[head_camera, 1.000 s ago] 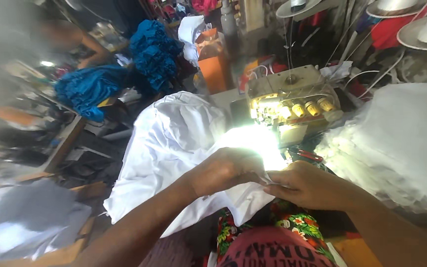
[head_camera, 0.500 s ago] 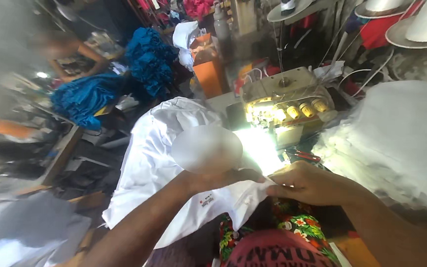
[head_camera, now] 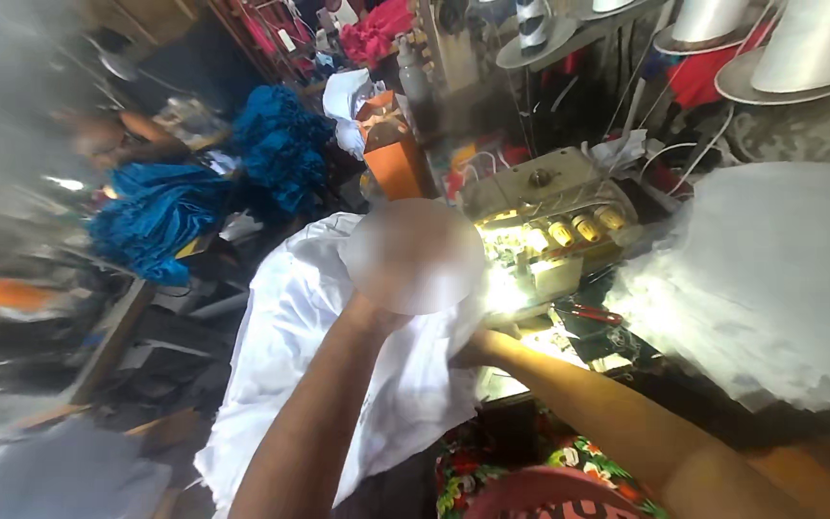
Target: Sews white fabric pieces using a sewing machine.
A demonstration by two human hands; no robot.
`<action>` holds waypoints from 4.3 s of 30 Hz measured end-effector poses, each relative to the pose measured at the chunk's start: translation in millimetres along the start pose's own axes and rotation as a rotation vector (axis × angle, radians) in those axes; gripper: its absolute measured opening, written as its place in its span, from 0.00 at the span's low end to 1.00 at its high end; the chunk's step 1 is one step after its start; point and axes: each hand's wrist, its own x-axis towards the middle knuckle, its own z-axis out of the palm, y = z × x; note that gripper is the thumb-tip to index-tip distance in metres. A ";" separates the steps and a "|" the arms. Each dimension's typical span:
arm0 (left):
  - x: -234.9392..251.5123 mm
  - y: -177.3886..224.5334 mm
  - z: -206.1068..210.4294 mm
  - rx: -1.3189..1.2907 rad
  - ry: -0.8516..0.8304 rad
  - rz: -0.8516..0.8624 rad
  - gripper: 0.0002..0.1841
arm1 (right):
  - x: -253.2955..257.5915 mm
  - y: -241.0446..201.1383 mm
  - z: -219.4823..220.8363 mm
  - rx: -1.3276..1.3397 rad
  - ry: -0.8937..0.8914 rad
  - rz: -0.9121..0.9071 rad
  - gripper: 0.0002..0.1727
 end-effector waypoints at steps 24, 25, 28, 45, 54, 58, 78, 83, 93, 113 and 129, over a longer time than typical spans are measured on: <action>-10.3 -6.6 -22.2 -0.097 0.015 -0.029 0.11 | -46.1 95.4 -60.0 0.239 0.629 -0.295 0.11; -9.6 -6.6 -22.5 -0.095 0.015 -0.033 0.11 | -48.3 94.7 -62.1 0.268 0.598 -0.268 0.09; -6.7 -5.4 -22.2 -0.078 0.031 -0.041 0.12 | -56.0 91.8 -69.6 0.268 0.555 -0.164 0.06; 16.1 14.4 -3.2 0.048 -0.001 -0.147 0.16 | -64.8 115.2 -46.3 0.409 0.537 -0.215 0.05; -5.7 -8.6 17.2 0.419 -0.123 -0.085 0.09 | -62.4 115.0 -41.7 0.410 0.520 -0.180 0.07; -13.0 -21.9 18.3 0.507 -0.121 -0.149 0.09 | -65.3 114.0 -35.1 0.490 0.514 -0.144 0.08; 1.6 -96.2 -6.6 1.283 -0.329 0.014 0.14 | -65.8 112.9 -21.2 0.481 0.584 -0.210 0.07; 26.9 -56.2 -32.8 1.427 -0.353 -0.194 0.12 | -56.8 109.8 -26.7 0.515 0.604 -0.166 0.04; -50.2 -101.7 63.6 1.418 -0.144 0.157 0.11 | -67.3 128.4 -10.6 0.157 0.754 -0.297 0.07; -4.3 -122.1 -2.2 1.190 0.290 -0.112 0.13 | -59.9 128.1 -16.6 -0.089 0.854 -0.251 0.09; -46.0 -117.6 -9.3 1.189 0.386 -0.106 0.12 | -58.1 126.2 -13.9 -0.147 0.917 -0.208 0.11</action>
